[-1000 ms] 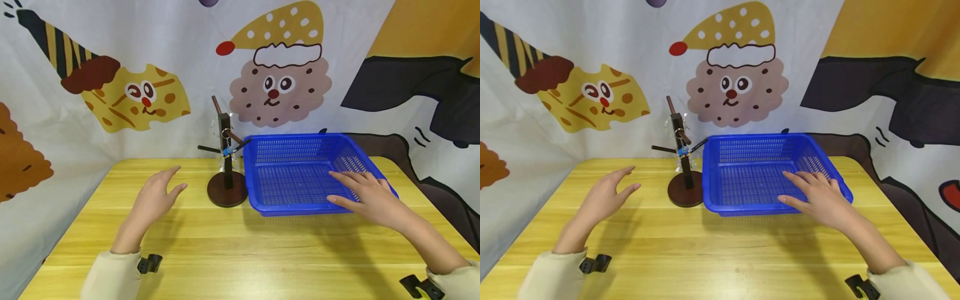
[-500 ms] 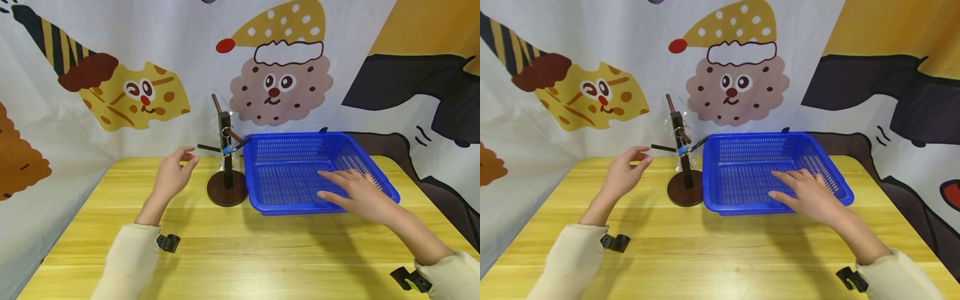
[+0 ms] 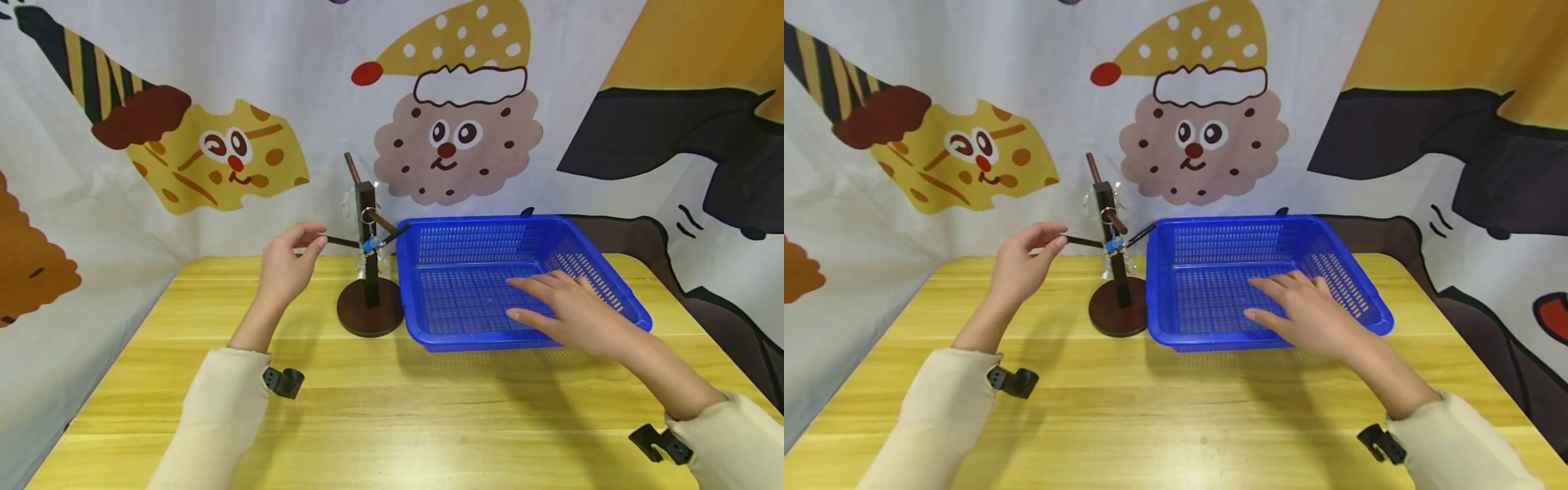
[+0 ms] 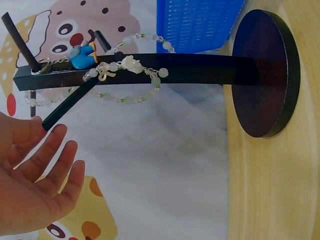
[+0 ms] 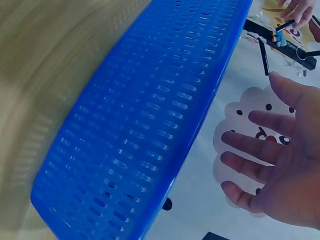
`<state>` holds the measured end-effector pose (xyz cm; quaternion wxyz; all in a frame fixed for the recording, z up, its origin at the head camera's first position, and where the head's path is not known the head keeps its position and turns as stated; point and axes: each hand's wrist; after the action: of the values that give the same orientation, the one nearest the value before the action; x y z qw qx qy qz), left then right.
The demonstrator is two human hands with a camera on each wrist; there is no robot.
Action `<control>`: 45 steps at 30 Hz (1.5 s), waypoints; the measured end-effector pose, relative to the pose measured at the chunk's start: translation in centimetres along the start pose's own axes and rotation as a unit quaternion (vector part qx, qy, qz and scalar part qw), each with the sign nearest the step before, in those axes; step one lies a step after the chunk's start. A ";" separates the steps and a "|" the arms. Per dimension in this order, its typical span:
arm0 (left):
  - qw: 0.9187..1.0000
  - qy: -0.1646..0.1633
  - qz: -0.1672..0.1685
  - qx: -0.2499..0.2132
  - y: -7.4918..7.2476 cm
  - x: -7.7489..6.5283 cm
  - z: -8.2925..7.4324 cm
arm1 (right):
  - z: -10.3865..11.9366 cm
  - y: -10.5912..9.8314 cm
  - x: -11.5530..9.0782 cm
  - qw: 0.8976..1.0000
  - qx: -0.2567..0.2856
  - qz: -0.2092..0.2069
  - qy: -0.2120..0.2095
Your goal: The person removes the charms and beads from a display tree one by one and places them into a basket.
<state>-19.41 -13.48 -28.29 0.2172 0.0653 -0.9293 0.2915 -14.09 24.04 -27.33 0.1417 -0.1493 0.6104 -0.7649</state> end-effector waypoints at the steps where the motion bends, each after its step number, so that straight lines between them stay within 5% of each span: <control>1: 1.000 0.001 0.000 0.002 0.0 0.0 0.0 | 0.0 0.0 0.1 1.000 0.000 -0.001 -0.005; 28: 1.000 -0.006 0.007 0.018 0.1 0.3 0.2 | 4.1 0.1 6.4 0.984 0.098 0.016 -0.149; 45: 0.999 -0.028 0.023 -0.001 0.0 0.5 0.4 | 7.3 -0.1 10.1 0.978 0.132 0.033 -0.155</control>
<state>-20.02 -13.67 -28.33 0.1846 0.0522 -0.9365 0.2936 -20.44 13.50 -25.19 0.2784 -0.2261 0.4789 -0.8013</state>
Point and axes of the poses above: each hand's wrist, its own x-axis towards the middle knuckle, its own y-axis out of the palm, z = x × y, and after that the axes turned 2 degrees about y, right-handed
